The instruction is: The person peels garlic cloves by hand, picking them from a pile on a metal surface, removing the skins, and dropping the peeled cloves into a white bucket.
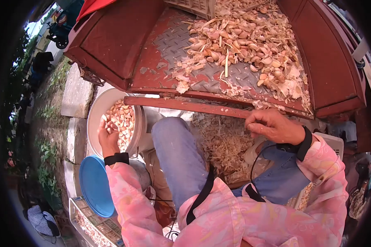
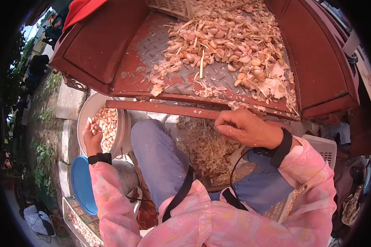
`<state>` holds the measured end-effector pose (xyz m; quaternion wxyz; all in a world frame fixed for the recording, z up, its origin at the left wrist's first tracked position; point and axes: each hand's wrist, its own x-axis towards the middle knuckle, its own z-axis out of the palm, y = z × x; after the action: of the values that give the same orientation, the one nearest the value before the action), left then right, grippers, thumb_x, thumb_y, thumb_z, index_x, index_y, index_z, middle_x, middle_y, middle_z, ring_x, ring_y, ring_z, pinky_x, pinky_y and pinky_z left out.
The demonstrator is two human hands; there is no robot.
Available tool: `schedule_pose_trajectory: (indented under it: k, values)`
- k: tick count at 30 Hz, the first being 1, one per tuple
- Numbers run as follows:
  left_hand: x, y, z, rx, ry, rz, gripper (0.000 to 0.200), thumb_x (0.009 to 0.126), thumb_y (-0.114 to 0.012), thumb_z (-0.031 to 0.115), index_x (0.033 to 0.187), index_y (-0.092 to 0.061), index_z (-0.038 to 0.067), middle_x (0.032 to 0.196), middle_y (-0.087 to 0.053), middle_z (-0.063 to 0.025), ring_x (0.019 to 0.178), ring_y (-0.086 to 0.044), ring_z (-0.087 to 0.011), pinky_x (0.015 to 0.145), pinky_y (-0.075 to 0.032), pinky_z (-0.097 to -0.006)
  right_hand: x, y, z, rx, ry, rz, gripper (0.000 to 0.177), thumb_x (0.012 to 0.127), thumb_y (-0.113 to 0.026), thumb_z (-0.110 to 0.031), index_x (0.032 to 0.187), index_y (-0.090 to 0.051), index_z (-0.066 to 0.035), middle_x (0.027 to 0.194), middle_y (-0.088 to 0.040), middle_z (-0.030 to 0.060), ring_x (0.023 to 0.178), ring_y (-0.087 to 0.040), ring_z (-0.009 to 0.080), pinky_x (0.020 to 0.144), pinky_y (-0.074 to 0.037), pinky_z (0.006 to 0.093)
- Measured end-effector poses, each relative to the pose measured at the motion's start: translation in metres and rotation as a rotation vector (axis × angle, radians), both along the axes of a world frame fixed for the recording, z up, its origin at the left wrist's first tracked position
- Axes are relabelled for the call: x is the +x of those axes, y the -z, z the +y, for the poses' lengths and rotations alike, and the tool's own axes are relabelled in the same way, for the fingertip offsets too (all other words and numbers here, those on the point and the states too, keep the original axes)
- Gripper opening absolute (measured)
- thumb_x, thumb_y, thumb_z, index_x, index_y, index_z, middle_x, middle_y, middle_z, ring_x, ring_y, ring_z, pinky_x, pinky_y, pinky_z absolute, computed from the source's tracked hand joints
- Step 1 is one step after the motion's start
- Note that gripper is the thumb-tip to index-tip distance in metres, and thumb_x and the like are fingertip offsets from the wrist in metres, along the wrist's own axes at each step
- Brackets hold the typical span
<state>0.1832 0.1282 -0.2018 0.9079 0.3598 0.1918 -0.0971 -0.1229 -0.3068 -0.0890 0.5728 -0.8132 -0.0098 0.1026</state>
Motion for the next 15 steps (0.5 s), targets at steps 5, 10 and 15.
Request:
schedule_pose_trajectory:
  k: [5,10,15]
  values:
    - [-0.027,-0.036,-0.001,1.015,-0.187,-0.312,0.035,0.089,-0.052,0.026,0.118,-0.050,0.006,0.100,-0.060,-0.0047,0.094,-0.054,-0.0131,0.083,-0.038,-0.0318,-0.004,-0.010,-0.018,-0.181,-0.023,-0.111,0.010,0.083,-0.056,-0.011,0.086,-0.055,-0.001,0.068,-0.053,0.0057,0.061,-0.051,0.0113,0.056,-0.041,0.0289]
    - [-0.069,-0.017,0.146,1.300,-0.468,-0.341,0.025,0.086,-0.054,0.015,0.105,-0.058,0.000,0.088,-0.060,-0.0056,0.077,-0.055,-0.0119,0.066,-0.043,-0.0226,0.012,-0.007,-0.071,-0.373,0.481,-0.355,0.010,0.080,-0.055,-0.007,0.087,-0.057,-0.001,0.069,-0.056,0.0083,0.061,-0.054,0.0153,0.056,-0.042,0.0293]
    - [-0.115,0.043,0.281,1.483,-0.038,-0.162,0.029,0.082,-0.054,0.015,0.104,-0.058,-0.004,0.095,-0.059,-0.0077,0.086,-0.055,-0.0157,0.078,-0.042,-0.0275,0.031,0.008,-0.093,-0.826,0.323,-0.572,0.017,0.075,-0.059,-0.006,0.092,-0.060,-0.004,0.083,-0.059,0.0118,0.069,-0.058,0.0263,0.060,-0.045,0.0355]
